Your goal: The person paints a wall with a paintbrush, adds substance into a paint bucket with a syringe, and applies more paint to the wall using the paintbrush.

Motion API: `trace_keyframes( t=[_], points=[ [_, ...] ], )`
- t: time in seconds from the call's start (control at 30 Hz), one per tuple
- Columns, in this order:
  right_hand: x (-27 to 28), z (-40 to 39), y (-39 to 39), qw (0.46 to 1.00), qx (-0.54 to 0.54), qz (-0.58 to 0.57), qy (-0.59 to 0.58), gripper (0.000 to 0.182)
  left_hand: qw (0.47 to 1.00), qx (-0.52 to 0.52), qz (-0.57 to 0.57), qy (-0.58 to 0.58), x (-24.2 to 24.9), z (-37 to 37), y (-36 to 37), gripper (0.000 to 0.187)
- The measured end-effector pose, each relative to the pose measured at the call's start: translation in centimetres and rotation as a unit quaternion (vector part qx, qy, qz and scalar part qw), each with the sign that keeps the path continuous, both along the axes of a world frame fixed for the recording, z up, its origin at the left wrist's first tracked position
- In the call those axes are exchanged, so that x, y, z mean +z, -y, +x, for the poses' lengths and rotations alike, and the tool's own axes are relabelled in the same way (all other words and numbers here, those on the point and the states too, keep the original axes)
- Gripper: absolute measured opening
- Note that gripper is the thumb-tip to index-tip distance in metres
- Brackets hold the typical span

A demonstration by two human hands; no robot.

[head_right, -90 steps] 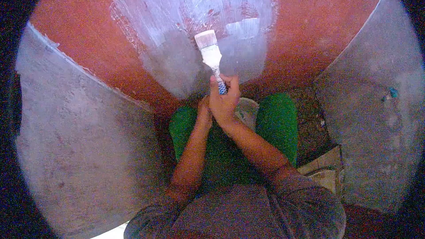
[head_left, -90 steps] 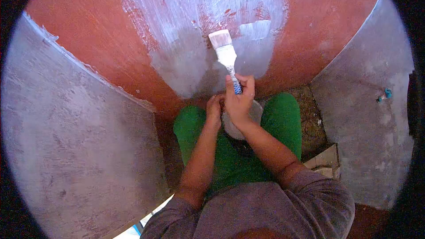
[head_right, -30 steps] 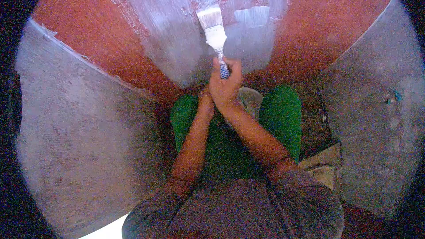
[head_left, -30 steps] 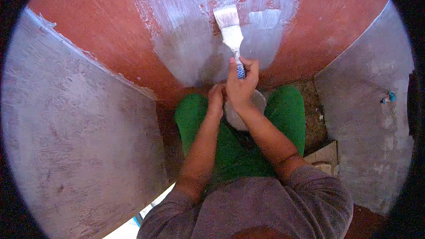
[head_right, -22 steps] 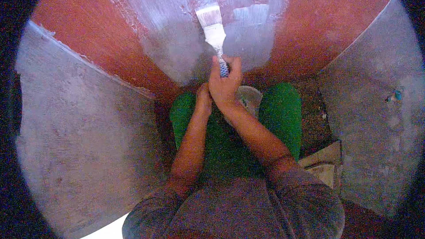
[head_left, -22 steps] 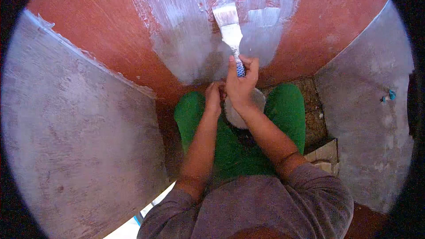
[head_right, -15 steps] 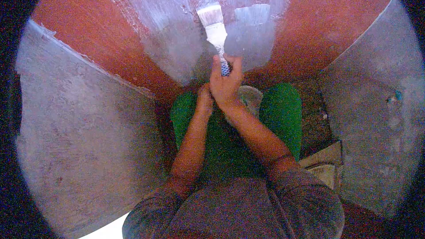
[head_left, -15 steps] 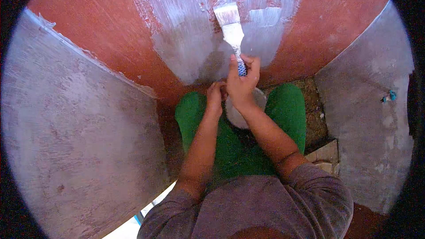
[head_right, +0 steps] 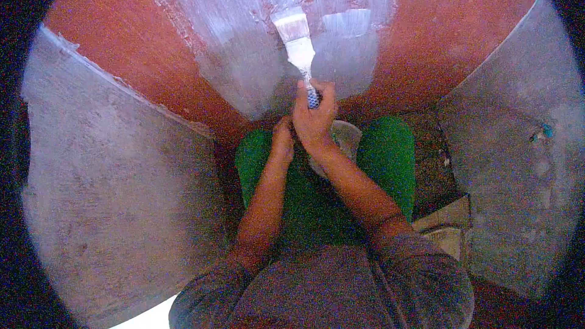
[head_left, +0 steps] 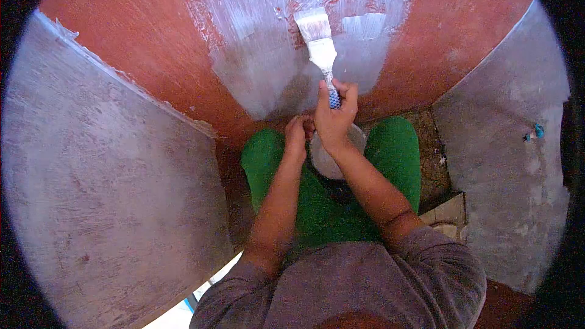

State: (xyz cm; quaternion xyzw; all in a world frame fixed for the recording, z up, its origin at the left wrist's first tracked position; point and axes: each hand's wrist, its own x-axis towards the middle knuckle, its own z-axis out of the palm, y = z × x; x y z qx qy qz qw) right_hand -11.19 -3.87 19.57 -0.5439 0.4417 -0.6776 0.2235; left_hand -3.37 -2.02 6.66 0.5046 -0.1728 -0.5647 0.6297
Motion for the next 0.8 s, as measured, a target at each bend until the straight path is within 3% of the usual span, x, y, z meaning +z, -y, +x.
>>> trace_keyframes(
  t=[0.27, 0.8],
  points=[
    [-1.1, -0.1, 0.5, 1.0, 0.008, 0.003, 0.004, 0.021, 0.999, -0.007, -0.043, -0.011, -0.8, 0.1, 0.1, 0.019],
    [-0.8, -0.4, 0.0, 0.998, 0.026, 0.056, -0.013, 0.024, 1.0, -0.014, 0.001, 0.018, -0.1, -0.2, 0.3, 0.025]
  ],
)
